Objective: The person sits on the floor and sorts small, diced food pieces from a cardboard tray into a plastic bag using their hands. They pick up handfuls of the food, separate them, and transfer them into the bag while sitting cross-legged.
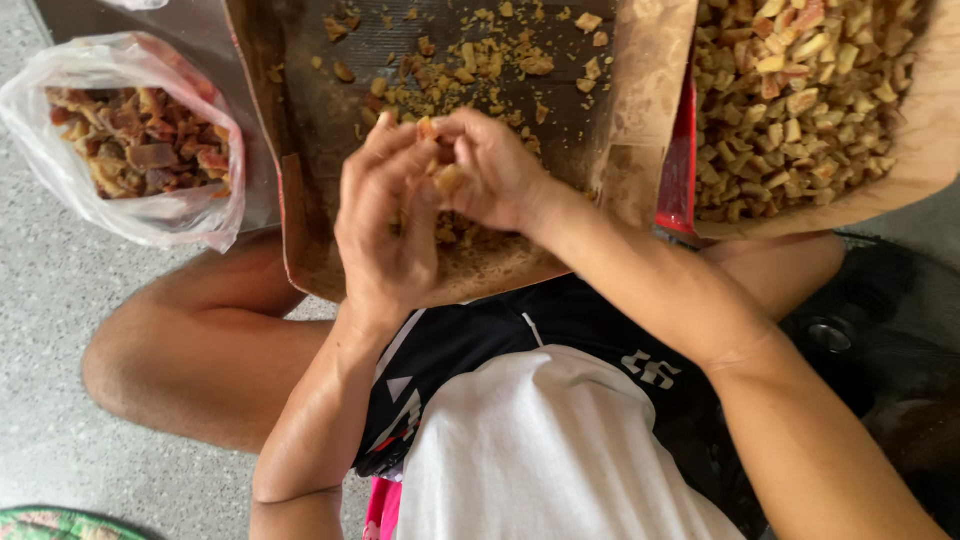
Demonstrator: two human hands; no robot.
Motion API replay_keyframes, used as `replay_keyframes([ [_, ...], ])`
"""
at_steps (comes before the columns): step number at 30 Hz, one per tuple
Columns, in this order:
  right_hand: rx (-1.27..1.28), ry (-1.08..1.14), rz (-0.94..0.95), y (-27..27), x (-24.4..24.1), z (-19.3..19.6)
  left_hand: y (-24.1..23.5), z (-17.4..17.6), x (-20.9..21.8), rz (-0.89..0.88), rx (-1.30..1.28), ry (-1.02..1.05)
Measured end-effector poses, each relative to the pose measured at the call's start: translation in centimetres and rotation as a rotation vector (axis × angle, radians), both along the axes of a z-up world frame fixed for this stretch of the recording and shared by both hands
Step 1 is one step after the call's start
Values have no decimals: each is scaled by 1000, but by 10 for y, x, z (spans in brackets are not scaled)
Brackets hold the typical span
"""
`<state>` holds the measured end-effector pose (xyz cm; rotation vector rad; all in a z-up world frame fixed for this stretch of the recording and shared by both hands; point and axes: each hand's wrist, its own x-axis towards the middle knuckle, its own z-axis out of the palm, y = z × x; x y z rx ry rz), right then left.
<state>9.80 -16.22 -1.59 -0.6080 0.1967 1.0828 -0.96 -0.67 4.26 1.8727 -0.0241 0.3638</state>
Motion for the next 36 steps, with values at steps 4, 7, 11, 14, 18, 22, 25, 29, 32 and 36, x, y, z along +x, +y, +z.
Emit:
replay_keyframes([
  [4,-53,246,-135,10,-24,14,-12,2,3,-88,301,-142],
  [7,-14,264,-195,13,-35,17,-12,0,2,-98,347,-156],
  [11,155,237,-174,4,-36,23,-3,2,2,-84,233,-174],
  [14,-199,128,-112,-21,-24,42,4,6,2,7,12,-125],
  [18,-124,-207,-142,-106,10,79,15,5,4,69,-163,-34],
  [22,-552,-737,-406,-198,35,124,18,-6,5,115,-308,11],
  [25,-1168,-1146,-484,-227,49,134,16,-9,7,126,-344,23],
  [29,-1956,-2006,-31,-231,46,142,14,-10,12,137,-405,43],
  [32,-1916,-1851,-52,-205,37,129,13,-13,10,148,-428,91],
  [36,-1433,-1708,162,-154,34,73,16,-18,12,132,-546,123],
])
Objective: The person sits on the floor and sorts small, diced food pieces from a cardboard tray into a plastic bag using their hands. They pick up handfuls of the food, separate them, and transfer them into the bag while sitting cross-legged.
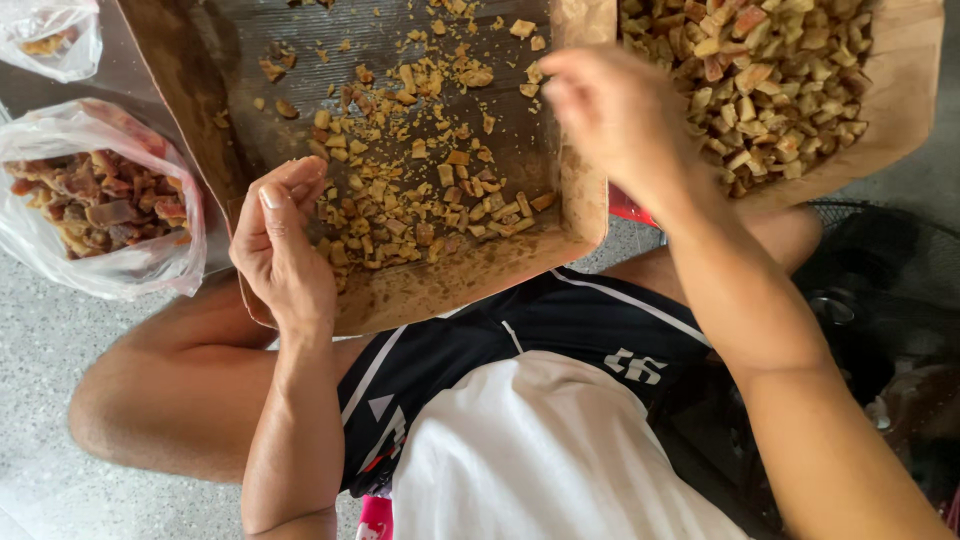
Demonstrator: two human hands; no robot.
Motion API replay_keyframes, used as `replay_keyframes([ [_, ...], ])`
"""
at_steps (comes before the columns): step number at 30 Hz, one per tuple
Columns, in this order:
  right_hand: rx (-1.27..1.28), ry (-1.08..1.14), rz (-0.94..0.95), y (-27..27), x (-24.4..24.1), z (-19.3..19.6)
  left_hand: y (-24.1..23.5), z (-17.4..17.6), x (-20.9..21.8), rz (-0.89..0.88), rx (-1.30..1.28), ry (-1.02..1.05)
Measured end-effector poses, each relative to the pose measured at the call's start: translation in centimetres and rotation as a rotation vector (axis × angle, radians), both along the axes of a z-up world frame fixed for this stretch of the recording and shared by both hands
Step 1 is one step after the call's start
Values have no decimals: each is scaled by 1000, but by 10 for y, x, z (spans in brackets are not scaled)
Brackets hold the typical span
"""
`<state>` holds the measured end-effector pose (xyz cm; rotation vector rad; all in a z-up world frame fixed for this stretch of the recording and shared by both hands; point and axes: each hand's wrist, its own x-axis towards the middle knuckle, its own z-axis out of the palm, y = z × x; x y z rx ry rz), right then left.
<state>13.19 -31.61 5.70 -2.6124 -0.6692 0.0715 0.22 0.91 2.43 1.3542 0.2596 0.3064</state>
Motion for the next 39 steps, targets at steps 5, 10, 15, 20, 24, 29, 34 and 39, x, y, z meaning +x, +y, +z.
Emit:
replay_keyframes([
  [5,-231,-34,125,62,37,-70,5,-8,-3,-23,-390,35],
  [10,-190,178,101,74,47,-55,9,-8,-7,-51,-646,199],
  [15,-411,217,-104,59,84,-19,21,-2,-5,-103,-674,252],
  [20,-226,182,-37,43,107,-52,27,10,0,-135,-636,241],
  [24,-368,153,-5,41,104,-78,31,6,-3,-138,-629,268],
  [29,-313,141,59,64,80,-33,29,5,-1,-190,-787,318],
  [34,222,443,270,128,12,21,12,7,10,-210,-870,491],
  [39,32,65,483,148,-29,7,25,-4,18,-279,-781,338],
])
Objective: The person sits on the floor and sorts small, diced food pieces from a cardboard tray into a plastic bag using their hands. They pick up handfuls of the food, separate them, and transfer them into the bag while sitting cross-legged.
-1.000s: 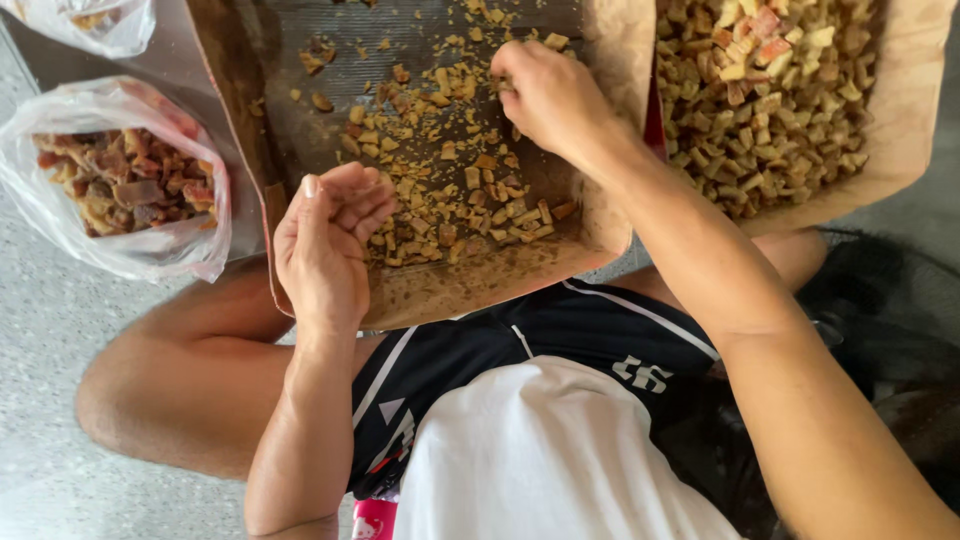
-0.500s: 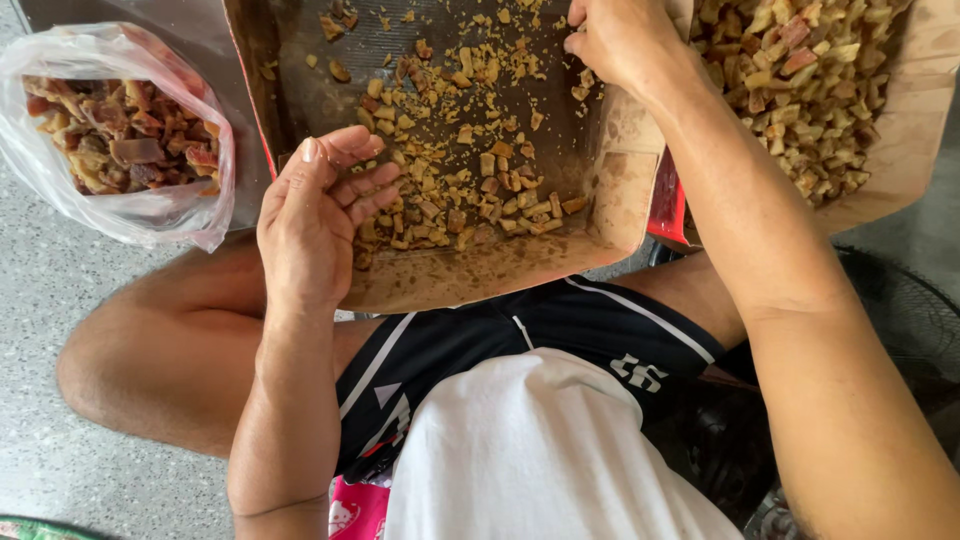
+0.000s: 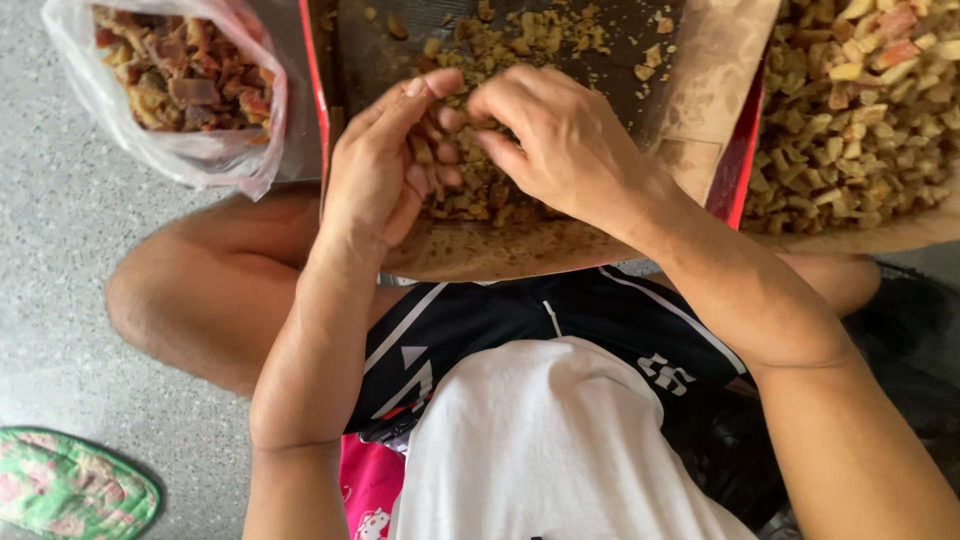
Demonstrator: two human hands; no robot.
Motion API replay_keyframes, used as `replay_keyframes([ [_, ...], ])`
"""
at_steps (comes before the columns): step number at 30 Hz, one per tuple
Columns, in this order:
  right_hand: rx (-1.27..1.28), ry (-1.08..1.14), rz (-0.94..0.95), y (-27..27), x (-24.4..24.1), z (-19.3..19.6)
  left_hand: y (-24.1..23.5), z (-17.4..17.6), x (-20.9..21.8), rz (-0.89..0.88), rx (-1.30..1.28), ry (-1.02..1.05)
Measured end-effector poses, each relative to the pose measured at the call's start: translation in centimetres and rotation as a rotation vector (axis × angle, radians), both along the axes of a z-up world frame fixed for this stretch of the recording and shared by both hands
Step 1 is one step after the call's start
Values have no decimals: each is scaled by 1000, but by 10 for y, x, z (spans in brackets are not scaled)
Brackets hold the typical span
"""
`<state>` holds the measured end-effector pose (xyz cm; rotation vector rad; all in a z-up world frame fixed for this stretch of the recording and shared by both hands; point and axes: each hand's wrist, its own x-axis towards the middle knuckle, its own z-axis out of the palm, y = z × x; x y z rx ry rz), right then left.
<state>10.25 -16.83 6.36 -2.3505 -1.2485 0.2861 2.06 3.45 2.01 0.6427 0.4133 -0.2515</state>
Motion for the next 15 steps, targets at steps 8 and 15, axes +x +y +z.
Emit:
replay_keyframes([
  [8,-487,-212,692,5,-7,-44,35,13,5,58,89,-82],
  [15,-389,-112,350,-37,48,-54,42,25,-4,33,32,-149],
])
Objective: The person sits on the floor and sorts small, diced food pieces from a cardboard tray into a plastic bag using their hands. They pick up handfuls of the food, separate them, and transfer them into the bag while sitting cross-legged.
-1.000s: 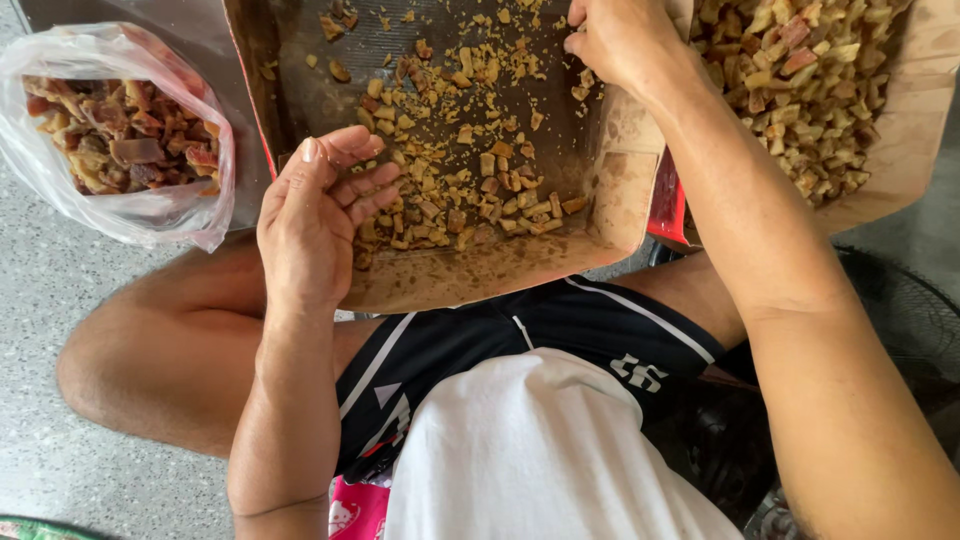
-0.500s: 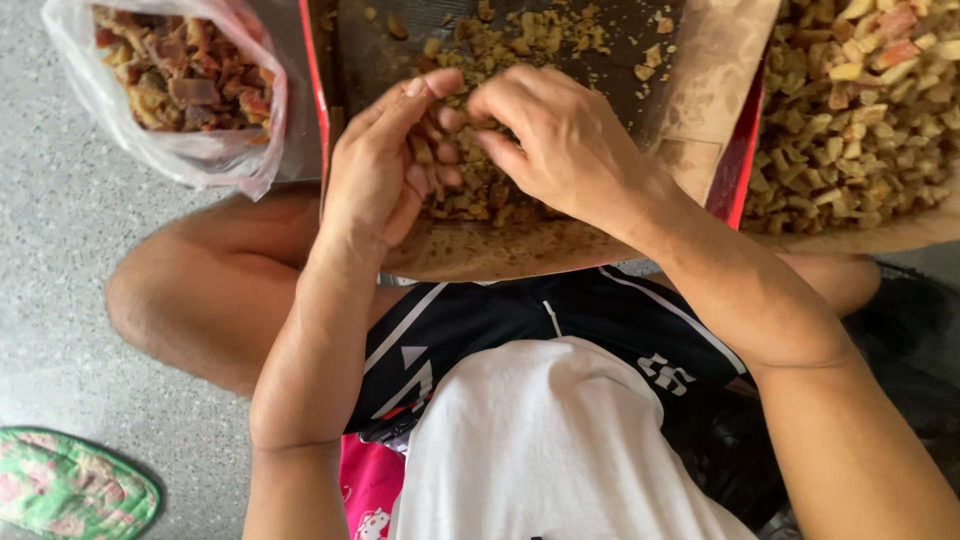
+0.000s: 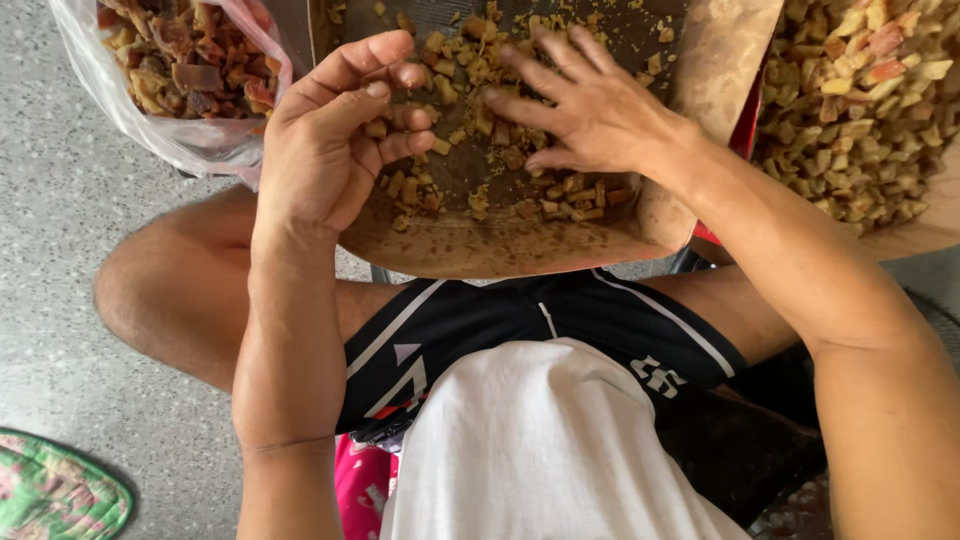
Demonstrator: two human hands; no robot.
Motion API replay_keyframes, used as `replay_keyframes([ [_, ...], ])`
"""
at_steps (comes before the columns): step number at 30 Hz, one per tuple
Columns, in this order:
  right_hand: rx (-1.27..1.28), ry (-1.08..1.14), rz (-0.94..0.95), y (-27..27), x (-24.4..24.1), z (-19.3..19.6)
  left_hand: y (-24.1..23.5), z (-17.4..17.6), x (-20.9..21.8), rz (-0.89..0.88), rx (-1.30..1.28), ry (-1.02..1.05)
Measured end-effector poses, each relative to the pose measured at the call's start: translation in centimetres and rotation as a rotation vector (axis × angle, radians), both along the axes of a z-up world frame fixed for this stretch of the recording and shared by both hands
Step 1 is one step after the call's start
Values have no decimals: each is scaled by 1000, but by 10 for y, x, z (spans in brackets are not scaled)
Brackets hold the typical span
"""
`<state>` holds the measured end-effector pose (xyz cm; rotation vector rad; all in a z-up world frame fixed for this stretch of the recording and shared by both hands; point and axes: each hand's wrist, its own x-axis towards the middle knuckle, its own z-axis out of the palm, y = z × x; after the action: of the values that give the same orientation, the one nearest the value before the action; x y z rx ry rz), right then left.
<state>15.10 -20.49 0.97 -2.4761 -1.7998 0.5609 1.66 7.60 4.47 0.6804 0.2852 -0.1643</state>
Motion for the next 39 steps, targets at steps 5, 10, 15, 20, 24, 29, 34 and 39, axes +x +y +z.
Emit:
replay_keyframes([
  [5,119,-71,-166,-46,-20,-27,1,6,-9,19,62,29],
  [10,135,-42,-132,-26,-63,-43,-17,21,-14,-255,751,-26],
  [15,165,9,-134,-15,-65,-27,-29,6,-12,-270,1158,-54],
  [20,164,53,-180,-19,-53,-34,-55,-40,7,-324,1842,-246],
  [24,300,332,-494,-17,-41,-30,-79,-67,35,-643,1928,-94],
  [29,280,63,-367,11,-50,-40,-68,-58,29,-265,1852,-326],
  [34,218,479,-527,4,-38,-25,-38,-16,16,-293,1067,-7],
  [39,646,1831,-939,-36,-14,9,-40,-8,7,-443,743,-21],
])
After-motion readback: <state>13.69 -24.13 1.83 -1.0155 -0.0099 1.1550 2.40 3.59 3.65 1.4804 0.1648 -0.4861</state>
